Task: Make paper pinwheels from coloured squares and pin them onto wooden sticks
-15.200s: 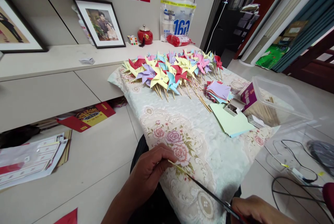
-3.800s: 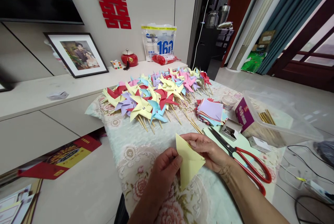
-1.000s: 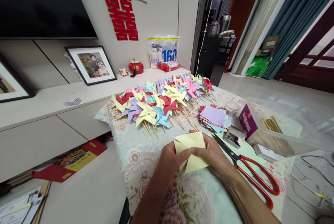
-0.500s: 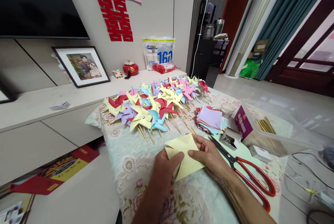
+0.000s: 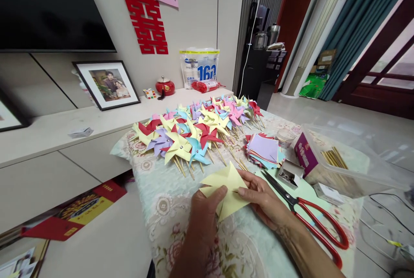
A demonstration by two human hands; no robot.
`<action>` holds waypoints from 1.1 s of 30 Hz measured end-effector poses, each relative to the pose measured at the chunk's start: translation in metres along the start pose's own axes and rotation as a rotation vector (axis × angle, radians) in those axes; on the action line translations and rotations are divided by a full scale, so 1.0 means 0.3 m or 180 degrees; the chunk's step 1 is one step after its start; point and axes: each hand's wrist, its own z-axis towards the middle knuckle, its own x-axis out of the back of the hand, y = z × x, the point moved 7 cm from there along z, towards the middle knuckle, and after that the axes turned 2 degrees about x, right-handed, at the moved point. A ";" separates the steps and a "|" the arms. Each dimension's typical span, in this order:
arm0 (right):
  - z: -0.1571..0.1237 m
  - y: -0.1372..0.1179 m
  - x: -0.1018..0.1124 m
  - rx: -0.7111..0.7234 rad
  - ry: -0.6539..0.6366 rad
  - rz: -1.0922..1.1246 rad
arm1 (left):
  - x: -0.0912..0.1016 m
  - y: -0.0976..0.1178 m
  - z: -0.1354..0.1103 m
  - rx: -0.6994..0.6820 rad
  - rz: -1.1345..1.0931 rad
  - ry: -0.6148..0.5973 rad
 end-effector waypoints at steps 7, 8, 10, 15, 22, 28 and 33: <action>0.009 0.004 0.042 0.0099 0.0266 -0.0081 | -0.017 0.011 -0.014 0.0035 -0.0027 -0.0115; 0.010 0.005 0.041 0.0085 0.0238 -0.0024 | -0.021 0.011 -0.015 0.0039 -0.0037 -0.0166; 0.010 0.007 0.039 0.0075 0.0197 0.0124 | -0.029 0.008 -0.017 0.0059 -0.0037 -0.0278; -0.003 -0.013 0.056 0.0185 0.0295 0.0175 | -0.013 -0.022 -0.009 0.0274 0.0266 -0.0326; -0.012 -0.039 0.108 0.0235 0.0544 -0.0892 | 0.011 -0.040 -0.008 0.0283 0.1324 -0.0230; -0.005 -0.023 0.143 0.0083 0.0879 -0.0766 | 0.009 -0.028 -0.004 0.0345 0.0119 -0.0296; 0.000 -0.027 0.146 0.0344 0.1425 0.0048 | 0.042 -0.007 0.005 0.0275 -0.0973 0.0090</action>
